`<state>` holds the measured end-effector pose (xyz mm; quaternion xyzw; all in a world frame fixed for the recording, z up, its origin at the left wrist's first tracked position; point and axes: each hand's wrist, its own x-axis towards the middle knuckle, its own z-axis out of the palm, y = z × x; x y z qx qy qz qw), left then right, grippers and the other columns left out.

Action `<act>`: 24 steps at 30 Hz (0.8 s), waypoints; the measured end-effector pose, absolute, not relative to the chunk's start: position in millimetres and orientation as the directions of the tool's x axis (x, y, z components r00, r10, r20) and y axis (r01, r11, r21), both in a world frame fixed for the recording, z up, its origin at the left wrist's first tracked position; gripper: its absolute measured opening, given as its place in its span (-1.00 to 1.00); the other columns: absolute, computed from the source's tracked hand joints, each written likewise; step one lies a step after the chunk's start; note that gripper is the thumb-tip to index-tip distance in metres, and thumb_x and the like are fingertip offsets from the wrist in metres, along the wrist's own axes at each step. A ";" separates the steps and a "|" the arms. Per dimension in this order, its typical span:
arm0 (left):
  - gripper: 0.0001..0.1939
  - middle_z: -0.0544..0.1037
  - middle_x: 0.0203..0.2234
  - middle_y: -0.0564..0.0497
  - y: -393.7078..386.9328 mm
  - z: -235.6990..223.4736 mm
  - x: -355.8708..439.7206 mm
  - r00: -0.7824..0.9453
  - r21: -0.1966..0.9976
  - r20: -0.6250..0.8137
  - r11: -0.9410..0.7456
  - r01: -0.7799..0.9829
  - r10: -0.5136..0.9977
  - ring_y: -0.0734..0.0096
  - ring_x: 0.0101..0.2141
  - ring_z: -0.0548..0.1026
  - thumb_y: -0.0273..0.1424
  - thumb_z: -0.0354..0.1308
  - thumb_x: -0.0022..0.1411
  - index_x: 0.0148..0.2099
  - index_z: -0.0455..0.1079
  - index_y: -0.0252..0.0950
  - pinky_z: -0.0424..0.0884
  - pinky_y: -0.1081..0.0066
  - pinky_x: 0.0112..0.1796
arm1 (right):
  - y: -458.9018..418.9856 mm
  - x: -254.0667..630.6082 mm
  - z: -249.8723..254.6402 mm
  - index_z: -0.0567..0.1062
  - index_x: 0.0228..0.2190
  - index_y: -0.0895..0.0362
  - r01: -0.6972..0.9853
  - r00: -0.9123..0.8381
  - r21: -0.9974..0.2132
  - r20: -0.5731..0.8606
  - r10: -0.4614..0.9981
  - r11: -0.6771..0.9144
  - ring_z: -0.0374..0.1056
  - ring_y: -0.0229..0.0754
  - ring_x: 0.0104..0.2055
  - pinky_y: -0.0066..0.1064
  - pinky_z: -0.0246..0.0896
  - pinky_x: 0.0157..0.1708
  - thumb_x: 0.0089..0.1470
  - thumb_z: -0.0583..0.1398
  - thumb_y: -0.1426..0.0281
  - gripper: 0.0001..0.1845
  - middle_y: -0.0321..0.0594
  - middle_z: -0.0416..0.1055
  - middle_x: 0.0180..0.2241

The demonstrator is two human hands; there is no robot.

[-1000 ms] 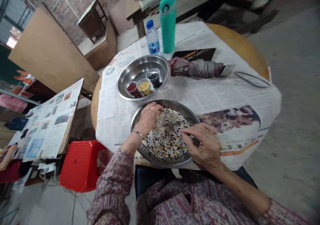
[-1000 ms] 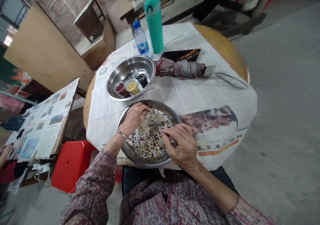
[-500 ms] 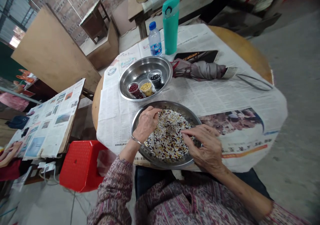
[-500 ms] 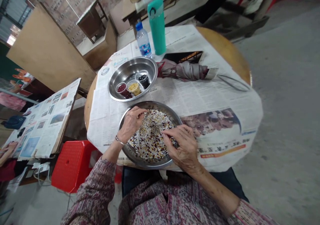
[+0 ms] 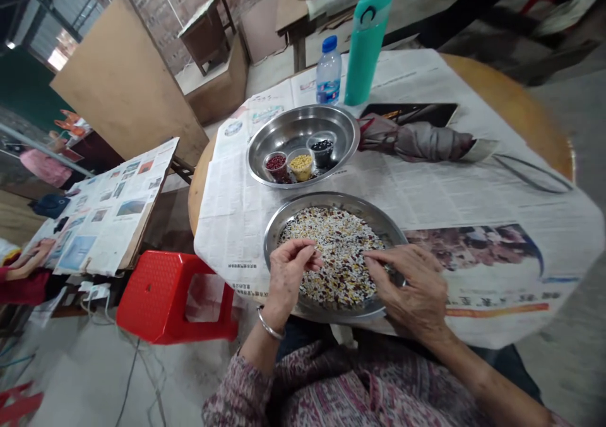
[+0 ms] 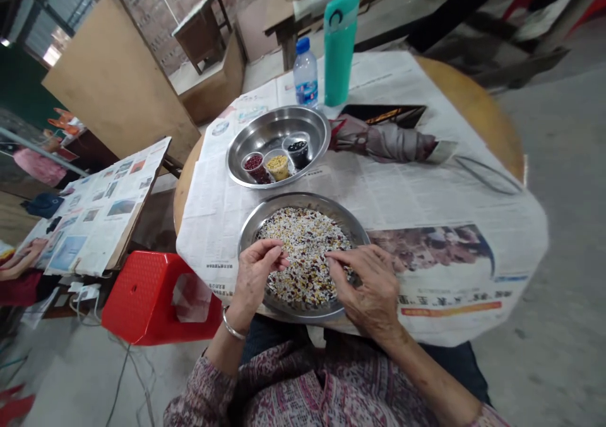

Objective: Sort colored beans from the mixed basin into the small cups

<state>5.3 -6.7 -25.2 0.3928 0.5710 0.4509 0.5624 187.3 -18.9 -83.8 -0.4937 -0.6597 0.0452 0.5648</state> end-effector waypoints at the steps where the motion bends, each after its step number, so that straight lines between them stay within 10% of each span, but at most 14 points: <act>1: -0.84 0.56 -0.48 0.04 -6.5 -27.6 5.2 -0.078 0.969 -0.242 0.245 0.038 0.967 0.50 -0.49 0.49 -0.38 0.20 0.21 -0.20 0.53 -0.33 0.44 0.46 -0.39 | -18.9 187.3 -84.1 0.52 -0.31 0.00 0.604 0.125 -0.615 0.701 0.702 0.506 0.45 -0.16 -0.40 -0.20 0.28 -0.19 0.13 0.25 0.50 -0.87 -0.31 0.56 -0.40; 7: -0.86 0.58 -0.41 0.01 -7.6 -31.4 2.7 -0.052 0.862 0.099 -0.060 0.503 0.994 0.38 -0.35 0.49 -0.50 0.21 0.23 -0.27 0.59 -0.23 0.43 0.32 -0.15 | -19.2 187.9 -83.9 0.53 -0.30 0.00 0.606 0.110 -0.607 0.704 0.702 0.514 0.43 -0.17 -0.41 -0.22 0.28 -0.21 0.13 0.25 0.49 -0.86 -0.32 0.54 -0.42; 11: -0.89 0.53 -0.47 0.05 -11.1 -26.3 4.8 -0.142 0.976 -0.220 0.217 -0.035 0.965 0.53 -0.49 0.42 -0.38 0.26 0.22 -0.24 0.58 -0.30 0.41 0.45 -0.35 | -19.5 188.6 -84.5 0.54 -0.32 0.00 0.608 0.106 -0.615 0.690 0.716 0.503 0.42 -0.18 -0.42 -0.22 0.28 -0.23 0.13 0.24 0.47 -0.88 -0.32 0.54 -0.44; 15: -0.87 0.53 -0.42 0.01 -18.0 -21.6 11.2 -0.047 0.658 -0.515 0.360 -0.661 0.856 0.60 -0.43 0.48 -0.54 0.33 0.10 -0.24 0.56 -0.39 0.43 0.56 -0.31 | -19.6 189.3 -85.7 0.54 -0.32 0.00 0.624 0.088 -0.593 0.701 0.708 0.509 0.42 -0.19 -0.43 -0.24 0.28 -0.25 0.13 0.24 0.47 -0.89 -0.33 0.53 -0.44; 24: -0.85 0.51 -0.38 -0.04 -26.5 -22.5 17.1 -0.030 0.489 -0.597 0.334 -0.806 0.801 0.57 -0.40 0.49 -0.63 0.15 0.20 -0.21 0.50 -0.40 0.47 0.57 -0.31 | -19.2 191.2 -84.2 0.55 -0.31 0.00 0.645 0.044 -0.565 0.699 0.714 0.514 0.43 -0.17 -0.42 -0.23 0.27 -0.25 0.15 0.25 0.43 -0.92 -0.32 0.54 -0.43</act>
